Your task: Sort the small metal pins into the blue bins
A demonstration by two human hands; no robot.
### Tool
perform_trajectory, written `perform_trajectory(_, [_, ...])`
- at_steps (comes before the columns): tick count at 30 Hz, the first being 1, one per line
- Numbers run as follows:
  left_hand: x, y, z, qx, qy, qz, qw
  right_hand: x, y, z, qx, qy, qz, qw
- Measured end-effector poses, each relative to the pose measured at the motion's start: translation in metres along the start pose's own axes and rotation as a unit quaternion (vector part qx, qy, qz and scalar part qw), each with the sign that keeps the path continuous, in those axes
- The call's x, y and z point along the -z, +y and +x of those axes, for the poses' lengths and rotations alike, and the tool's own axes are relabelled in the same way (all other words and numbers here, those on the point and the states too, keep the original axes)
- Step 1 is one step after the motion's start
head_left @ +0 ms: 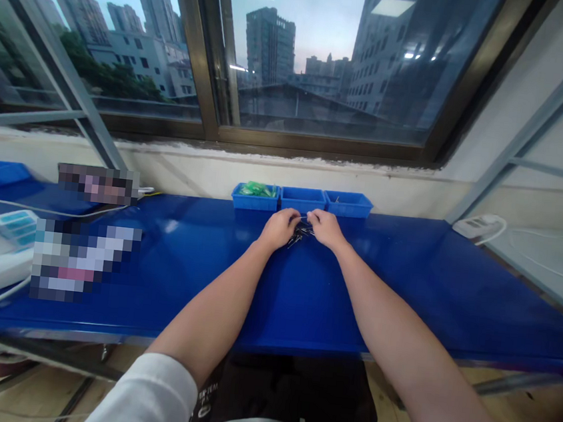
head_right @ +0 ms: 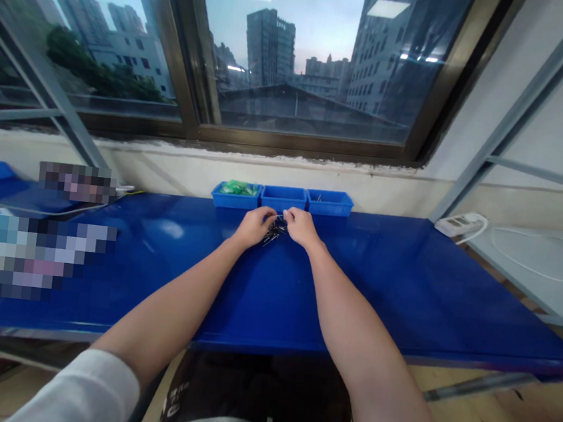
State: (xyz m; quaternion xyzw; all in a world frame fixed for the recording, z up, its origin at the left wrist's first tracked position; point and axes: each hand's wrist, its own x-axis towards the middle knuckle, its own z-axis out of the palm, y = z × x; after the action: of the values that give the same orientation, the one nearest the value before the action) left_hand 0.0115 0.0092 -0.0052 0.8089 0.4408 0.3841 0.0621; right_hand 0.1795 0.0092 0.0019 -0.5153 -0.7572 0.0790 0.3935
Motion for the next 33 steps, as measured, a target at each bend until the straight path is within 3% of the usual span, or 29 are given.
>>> perform_trajectory(6, [0.005,0.006,0.0,0.03,-0.02,0.033,0.999,-0.002,-0.001,-0.001,-0.033,-0.021,0.089,0.995])
perform_trajectory(10, [0.009,0.01,0.0,0.057,-0.041,0.061,0.996,-0.005,0.001,0.001,-0.059,0.002,0.229,0.972])
perform_trajectory(17, [0.01,0.01,0.0,0.059,-0.043,0.076,0.994,-0.002,0.001,0.002,-0.082,0.002,0.316,0.945])
perform_trajectory(24, [0.008,0.008,-0.001,0.06,-0.031,0.071,0.995,0.001,0.001,0.001,-0.113,0.008,0.339,0.934])
perform_trajectory(29, [0.008,0.005,0.0,0.091,0.019,0.065,0.994,0.003,0.008,0.002,-0.136,0.04,0.325,0.935])
perform_trajectory(33, [0.009,0.004,-0.001,0.12,0.028,0.075,0.99,0.003,0.017,0.005,-0.148,0.078,0.301,0.939])
